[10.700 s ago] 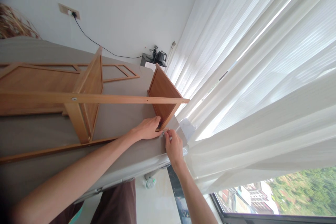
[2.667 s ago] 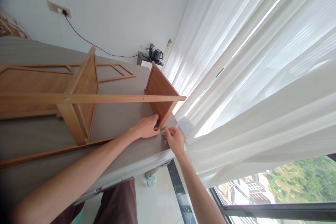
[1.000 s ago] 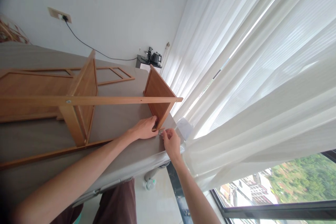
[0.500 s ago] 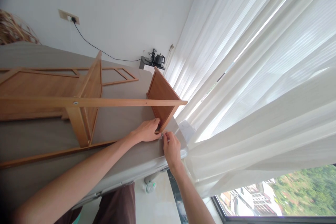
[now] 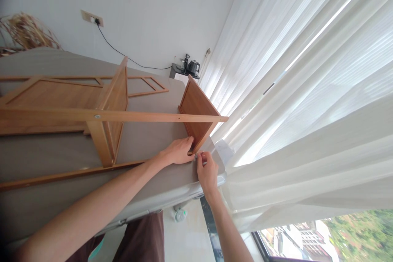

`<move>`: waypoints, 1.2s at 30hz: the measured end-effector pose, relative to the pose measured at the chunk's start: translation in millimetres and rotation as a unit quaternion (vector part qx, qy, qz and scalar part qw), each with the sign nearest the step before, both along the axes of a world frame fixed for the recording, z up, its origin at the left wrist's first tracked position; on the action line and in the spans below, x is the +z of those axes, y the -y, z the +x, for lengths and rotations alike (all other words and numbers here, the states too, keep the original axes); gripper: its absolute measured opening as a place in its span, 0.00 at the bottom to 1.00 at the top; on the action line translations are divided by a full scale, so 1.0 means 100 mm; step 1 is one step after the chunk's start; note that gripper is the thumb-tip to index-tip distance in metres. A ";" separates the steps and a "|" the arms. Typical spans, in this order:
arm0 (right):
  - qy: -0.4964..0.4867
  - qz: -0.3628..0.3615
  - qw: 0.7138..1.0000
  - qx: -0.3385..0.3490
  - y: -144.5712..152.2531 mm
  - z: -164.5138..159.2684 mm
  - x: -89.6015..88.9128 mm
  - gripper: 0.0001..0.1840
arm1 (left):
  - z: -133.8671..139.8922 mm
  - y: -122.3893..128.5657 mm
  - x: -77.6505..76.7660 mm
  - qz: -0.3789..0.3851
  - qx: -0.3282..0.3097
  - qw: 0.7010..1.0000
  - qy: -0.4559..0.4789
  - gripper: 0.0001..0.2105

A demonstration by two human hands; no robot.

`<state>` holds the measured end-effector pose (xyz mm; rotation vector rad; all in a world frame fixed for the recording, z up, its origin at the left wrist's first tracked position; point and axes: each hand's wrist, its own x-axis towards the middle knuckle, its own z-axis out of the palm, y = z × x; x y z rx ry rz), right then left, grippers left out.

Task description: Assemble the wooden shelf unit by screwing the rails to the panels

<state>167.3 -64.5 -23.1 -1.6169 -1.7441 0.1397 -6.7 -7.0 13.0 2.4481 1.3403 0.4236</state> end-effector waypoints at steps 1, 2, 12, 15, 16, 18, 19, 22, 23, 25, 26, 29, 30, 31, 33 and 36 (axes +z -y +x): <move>-0.007 -0.001 1.000 -0.002 -0.01 0.00 0.00 0.18 | 0.00 0.00 0.00 0.001 0.000 1.000 0.000 0.18; -0.012 -0.003 1.000 -0.003 -0.01 0.00 0.01 0.18 | 0.00 0.00 0.00 0.002 -0.001 1.000 -0.001 0.18; -0.040 -0.032 0.998 0.031 0.02 0.03 0.06 0.16 | 0.01 -0.02 -0.03 0.004 -0.002 1.000 -0.007 0.18; -0.046 -0.027 0.998 0.023 0.01 0.03 0.06 0.15 | 0.00 -0.01 -0.03 0.007 0.000 1.000 -0.008 0.19; -0.048 -0.025 0.998 0.020 0.01 0.03 0.06 0.15 | 0.00 -0.01 -0.02 0.009 0.001 1.000 -0.008 0.19; -0.051 -0.020 0.998 0.014 0.01 0.02 0.05 0.16 | 0.00 -0.01 -0.02 0.012 0.000 1.000 -0.009 0.19; -0.052 -0.018 0.998 0.011 0.01 0.02 0.04 0.16 | -0.01 -0.01 -0.02 0.013 -0.002 1.000 -0.010 0.19; -0.052 -0.008 0.999 0.003 0.03 0.00 -0.01 0.19 | -0.01 -0.02 -0.03 0.014 -0.005 1.000 -0.009 0.18; -0.052 -0.003 0.999 0.001 0.04 -0.01 -0.02 0.19 | 0.00 -0.02 -0.03 0.015 -0.006 1.000 -0.008 0.18; -0.050 0.006 0.999 -0.004 0.06 -0.01 -0.04 0.19 | 0.00 -0.03 -0.04 0.016 -0.005 1.000 -0.007 0.18; -0.048 0.011 0.999 -0.005 0.07 -0.01 -0.05 0.18 | 0.00 -0.03 -0.04 0.016 -0.004 1.000 -0.006 0.18; -0.041 0.018 0.999 -0.002 0.07 0.01 -0.04 0.19 | 0.00 -0.04 -0.05 0.016 -0.002 1.000 -0.005 0.18; -0.036 0.020 0.999 0.001 0.06 0.02 -0.04 0.19 | 0.00 -0.04 -0.06 0.017 -0.002 1.000 -0.004 0.18; -0.031 0.021 0.999 0.006 0.05 0.03 -0.03 0.19 | 0.00 -0.04 -0.06 0.017 -0.003 1.000 -0.003 0.18; -0.020 0.022 0.999 0.017 0.04 0.05 -0.03 0.19 | 0.00 -0.04 -0.07 0.019 -0.003 1.000 0.000 0.18; -0.005 0.024 0.999 0.031 0.04 0.06 -0.06 0.19 | 0.00 -0.05 -0.08 0.021 -0.003 1.000 0.001 0.18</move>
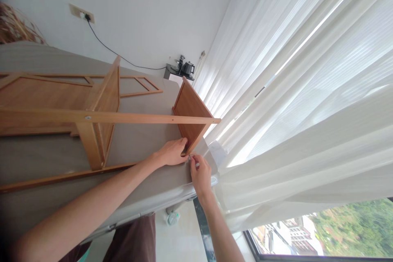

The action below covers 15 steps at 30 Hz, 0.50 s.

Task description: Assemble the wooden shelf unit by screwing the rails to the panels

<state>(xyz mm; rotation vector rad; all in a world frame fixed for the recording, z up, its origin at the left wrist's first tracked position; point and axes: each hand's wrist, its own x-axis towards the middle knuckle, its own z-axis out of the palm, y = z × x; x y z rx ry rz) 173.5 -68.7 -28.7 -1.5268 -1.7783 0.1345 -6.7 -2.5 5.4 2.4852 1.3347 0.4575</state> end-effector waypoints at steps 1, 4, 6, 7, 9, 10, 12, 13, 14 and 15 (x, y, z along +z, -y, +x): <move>0.004 0.002 1.000 0.002 0.01 0.00 -0.01 0.19 | 0.00 0.00 0.00 0.000 0.000 1.000 -0.001 0.18; 0.014 0.008 1.000 0.002 0.03 -0.01 -0.04 0.18 | 0.01 0.00 0.00 0.001 0.000 1.000 -0.003 0.18; 0.022 0.011 1.000 0.001 0.03 -0.01 -0.05 0.18 | 0.01 0.00 0.00 0.003 0.000 1.000 -0.002 0.18; 0.027 0.012 1.000 0.000 0.03 -0.02 -0.05 0.18 | 0.01 0.00 0.00 0.003 -0.001 1.000 -0.002 0.18; 0.040 0.013 0.999 0.000 0.03 -0.02 -0.05 0.18 | 0.00 0.00 0.00 0.005 -0.003 1.000 0.000 0.18; 0.048 0.013 0.999 0.002 0.03 -0.02 -0.04 0.18 | 0.00 0.00 0.00 0.005 -0.003 1.000 0.000 0.18; 0.068 0.014 0.997 0.013 0.03 -0.03 -0.01 0.18 | 0.00 0.01 0.00 0.005 -0.003 1.000 0.001 0.18; 0.080 0.015 0.996 0.021 0.04 -0.04 0.01 0.19 | 0.00 0.01 0.01 0.005 -0.003 1.000 0.000 0.18; 0.091 0.016 0.995 0.029 0.04 -0.05 0.03 0.19 | 0.00 0.01 0.01 0.006 -0.003 1.000 0.000 0.18; 0.101 0.016 0.994 0.037 0.05 -0.05 0.05 0.19 | 0.00 0.01 0.01 0.007 -0.003 1.000 0.000 0.18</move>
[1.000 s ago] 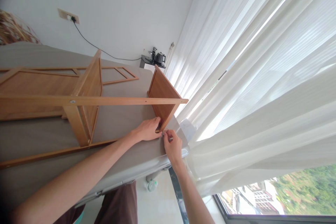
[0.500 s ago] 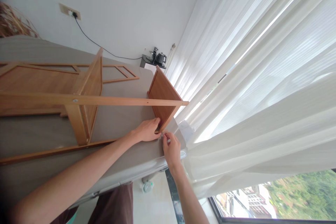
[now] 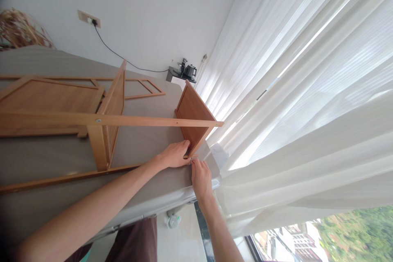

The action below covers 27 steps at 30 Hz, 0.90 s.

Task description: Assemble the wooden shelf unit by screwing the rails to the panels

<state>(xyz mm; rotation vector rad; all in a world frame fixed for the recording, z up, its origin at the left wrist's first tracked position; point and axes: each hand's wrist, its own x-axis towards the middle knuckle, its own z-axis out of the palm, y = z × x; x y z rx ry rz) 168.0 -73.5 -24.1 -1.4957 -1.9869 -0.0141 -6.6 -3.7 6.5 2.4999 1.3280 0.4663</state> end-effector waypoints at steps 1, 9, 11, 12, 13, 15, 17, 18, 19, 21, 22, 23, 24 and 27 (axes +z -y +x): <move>0.008 0.000 1.000 0.005 0.01 -0.01 0.02 0.19 | 0.00 0.00 0.00 0.001 0.000 1.000 0.000 0.18; -0.012 -0.019 1.000 -0.015 0.01 -0.05 0.09 0.17 | 0.00 -0.01 -0.01 -0.001 -0.002 1.000 0.000 0.18; -0.024 -0.026 0.999 -0.022 0.00 -0.05 0.09 0.17 | 0.00 -0.01 -0.01 -0.003 -0.001 1.000 0.000 0.18; -0.028 -0.028 0.999 -0.025 0.00 -0.04 0.09 0.17 | 0.00 -0.01 -0.01 -0.003 -0.001 1.000 -0.001 0.18; -0.030 -0.029 0.999 -0.027 0.00 -0.04 0.09 0.17 | 0.00 -0.02 -0.02 -0.003 0.000 1.000 -0.001 0.18; -0.030 -0.029 0.999 -0.029 0.01 -0.02 0.08 0.18 | 0.00 -0.02 -0.02 -0.005 0.001 1.000 -0.002 0.18; -0.029 -0.027 0.999 -0.029 0.01 -0.01 0.07 0.18 | 0.00 -0.02 -0.03 -0.006 0.001 1.000 -0.002 0.18; -0.029 -0.025 0.999 -0.028 0.01 0.00 0.06 0.18 | 0.00 -0.02 -0.03 -0.007 -0.001 1.000 -0.002 0.18; -0.029 -0.024 0.999 -0.027 0.01 0.01 0.05 0.18 | 0.00 -0.02 -0.03 -0.007 -0.002 1.000 -0.002 0.18; -0.033 -0.027 0.999 -0.028 0.01 0.02 0.04 0.18 | 0.00 -0.02 -0.02 -0.007 -0.004 1.000 -0.002 0.18; -0.038 -0.030 0.998 -0.030 0.01 0.02 0.03 0.18 | -0.01 -0.02 -0.02 -0.007 -0.004 1.000 -0.003 0.18; -0.045 -0.033 0.998 -0.034 0.01 0.02 0.02 0.18 | -0.01 -0.02 -0.01 -0.008 -0.003 1.000 -0.003 0.18; -0.055 -0.037 0.997 -0.039 0.01 0.02 0.02 0.18 | -0.01 -0.02 -0.01 -0.009 -0.002 1.000 -0.003 0.18; -0.088 -0.046 0.993 -0.059 0.00 0.02 0.00 0.18 | -0.01 -0.01 -0.01 -0.011 -0.001 1.000 -0.002 0.18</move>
